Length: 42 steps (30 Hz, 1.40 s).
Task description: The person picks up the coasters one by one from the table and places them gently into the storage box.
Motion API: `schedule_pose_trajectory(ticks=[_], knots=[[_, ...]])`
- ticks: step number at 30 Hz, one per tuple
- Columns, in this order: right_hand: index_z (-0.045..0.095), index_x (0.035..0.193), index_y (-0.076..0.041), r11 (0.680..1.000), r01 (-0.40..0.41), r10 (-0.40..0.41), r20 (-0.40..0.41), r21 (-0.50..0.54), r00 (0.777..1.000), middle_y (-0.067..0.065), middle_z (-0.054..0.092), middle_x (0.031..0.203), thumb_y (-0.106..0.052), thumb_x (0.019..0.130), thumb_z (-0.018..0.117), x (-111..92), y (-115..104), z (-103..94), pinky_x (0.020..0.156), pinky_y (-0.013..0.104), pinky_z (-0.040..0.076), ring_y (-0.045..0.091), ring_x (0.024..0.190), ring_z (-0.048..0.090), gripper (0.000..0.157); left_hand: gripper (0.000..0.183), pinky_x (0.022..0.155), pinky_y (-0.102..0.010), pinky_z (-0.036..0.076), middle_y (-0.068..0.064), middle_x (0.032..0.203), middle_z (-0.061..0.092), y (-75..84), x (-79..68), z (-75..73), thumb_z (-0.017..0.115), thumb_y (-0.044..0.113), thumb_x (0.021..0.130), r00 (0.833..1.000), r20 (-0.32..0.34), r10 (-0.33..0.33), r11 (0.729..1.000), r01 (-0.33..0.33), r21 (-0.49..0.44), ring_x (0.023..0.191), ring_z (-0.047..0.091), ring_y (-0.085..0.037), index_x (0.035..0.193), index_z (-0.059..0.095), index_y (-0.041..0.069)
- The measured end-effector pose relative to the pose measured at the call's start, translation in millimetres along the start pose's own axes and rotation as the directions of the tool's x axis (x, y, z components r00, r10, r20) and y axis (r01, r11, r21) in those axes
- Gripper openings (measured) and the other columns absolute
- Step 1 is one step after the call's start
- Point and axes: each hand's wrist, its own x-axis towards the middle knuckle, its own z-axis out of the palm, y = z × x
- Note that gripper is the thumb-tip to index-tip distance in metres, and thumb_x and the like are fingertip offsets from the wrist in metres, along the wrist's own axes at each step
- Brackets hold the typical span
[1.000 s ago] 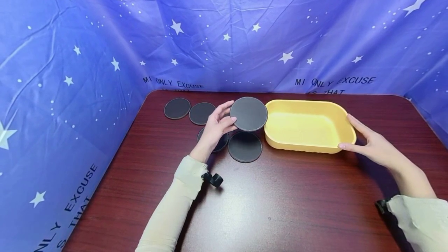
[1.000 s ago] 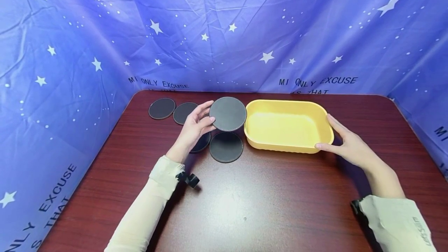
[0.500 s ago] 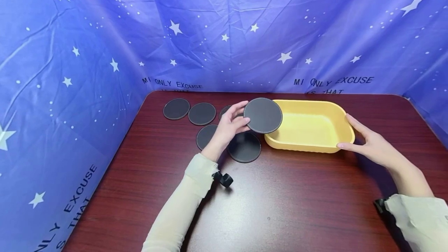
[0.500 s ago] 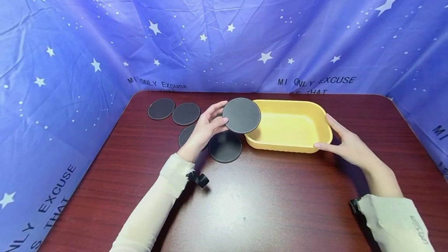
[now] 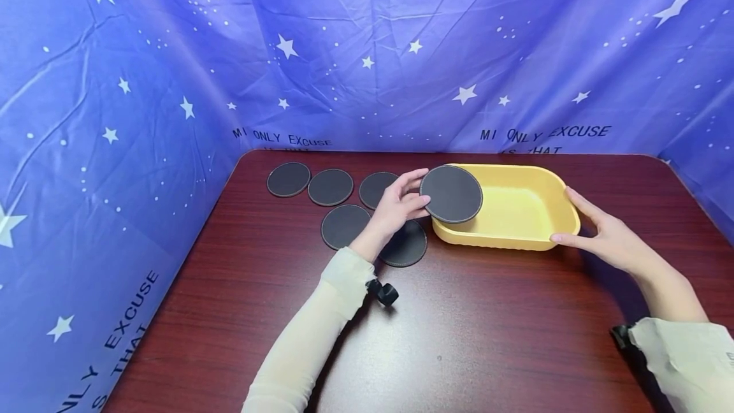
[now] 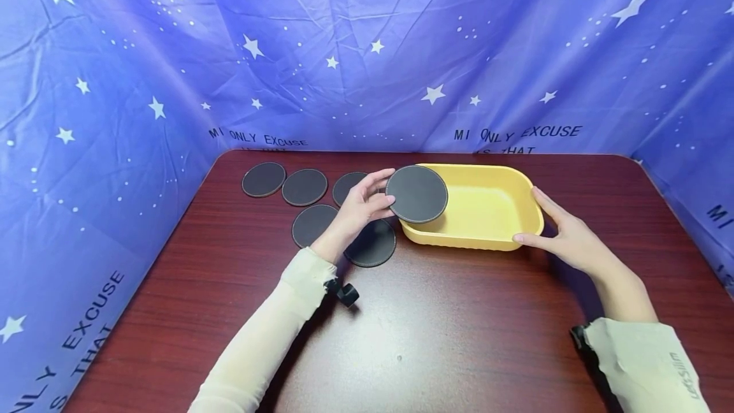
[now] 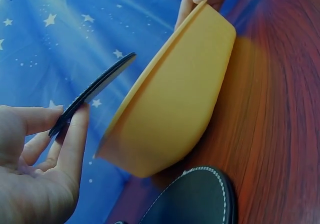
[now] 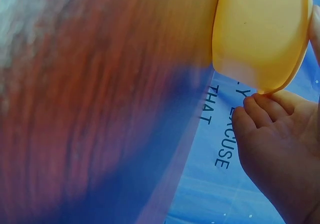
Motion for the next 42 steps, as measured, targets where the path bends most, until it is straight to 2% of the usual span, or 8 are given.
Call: schedule_pose_trajectory(ticks=[2,6,16,20,24,27,33,42], knots=[[0.007,0.161,-0.019,1.000,0.005,-0.005,-0.002,0.004,1.000,0.016,0.008,0.167,-0.013,0.090,0.074,0,0,0.0,0.092,-0.012,0.017,-0.027,0.126,0.014,0.098,0.057,0.076,-0.024,0.062,-0.021,0.141,0.053,-1.0,3.1,4.1,0.057,-0.006,0.096,1.000,0.005,-0.006,1.000,0.006,0.000,0.090,0.065,-0.003,0.148,0.044,0.010],[0.008,0.161,-0.019,1.000,0.005,-0.005,-0.001,0.005,1.000,0.016,0.008,0.167,-0.014,0.090,0.073,-1,0,0.4,0.091,-0.012,0.019,-0.030,0.121,0.018,0.097,0.057,0.077,-0.027,0.063,-0.022,0.141,0.053,-2.9,8.9,12.6,0.057,-0.007,0.095,1.000,0.021,-0.015,1.000,0.015,-0.003,0.090,0.064,-0.004,0.148,0.045,0.010],[0.008,0.161,-0.019,1.000,0.013,-0.013,0.001,0.012,1.000,0.014,0.009,0.167,-0.013,0.090,0.073,0,-1,0.5,0.092,-0.011,0.021,-0.030,0.121,0.019,0.096,0.058,0.086,-0.038,0.061,-0.022,0.141,0.051,-2.3,20.2,34.5,0.052,-0.012,0.095,0.997,0.074,-0.034,0.999,0.037,-0.036,0.091,0.065,-0.010,0.149,0.044,0.009],[0.008,0.161,-0.018,1.000,0.019,-0.019,0.002,0.021,1.000,0.014,0.009,0.167,-0.012,0.090,0.073,0,0,0.3,0.092,-0.011,0.023,-0.029,0.121,0.021,0.097,0.057,0.085,-0.039,0.062,-0.022,0.140,0.052,0.4,23.2,42.4,0.052,-0.011,0.095,0.997,0.068,-0.042,0.999,0.043,-0.015,0.095,0.066,-0.016,0.148,0.046,0.009],[0.008,0.161,-0.019,0.999,0.017,-0.018,0.004,0.030,1.000,0.011,0.009,0.168,-0.012,0.090,0.073,0,1,0.3,0.091,-0.010,0.025,-0.029,0.118,0.025,0.096,0.056,0.081,-0.036,0.063,-0.020,0.137,0.055,2.5,26.9,51.3,0.053,-0.010,0.095,0.998,0.049,-0.048,0.998,0.046,0.036,0.092,0.065,-0.015,0.146,0.050,0.011],[0.008,0.161,-0.018,0.999,0.025,-0.025,0.002,0.045,1.000,0.008,0.009,0.168,-0.010,0.090,0.072,0,1,1.1,0.092,-0.009,0.027,-0.029,0.117,0.027,0.096,0.054,0.082,-0.038,0.063,-0.019,0.135,0.056,3.7,29.7,59.7,0.051,-0.011,0.096,0.997,0.029,-0.068,0.997,0.067,0.032,0.092,0.064,-0.016,0.145,0.051,0.012],[0.007,0.161,-0.014,0.995,0.048,-0.049,0.007,0.087,0.999,0.000,0.009,0.169,-0.006,0.091,0.071,0,0,1.8,0.094,-0.009,0.026,-0.028,0.123,0.025,0.095,0.054,0.086,-0.042,0.062,-0.018,0.134,0.057,3.4,35.3,79.5,0.049,-0.011,0.096,0.992,-0.002,-0.126,0.991,0.126,0.034,0.099,0.068,-0.027,0.144,0.052,0.013],[0.009,0.161,-0.012,0.990,0.080,-0.080,-0.001,0.114,0.997,-0.002,0.016,0.167,-0.003,0.090,0.070,1,-1,3.1,0.094,-0.008,0.028,-0.026,0.125,0.028,0.094,0.053,0.082,-0.040,0.063,-0.023,0.134,0.058,-6.5,45.4,102.5,0.049,-0.014,0.094,0.988,-0.007,-0.157,0.982,0.157,0.101,0.109,0.067,-0.042,0.142,0.054,0.009]])
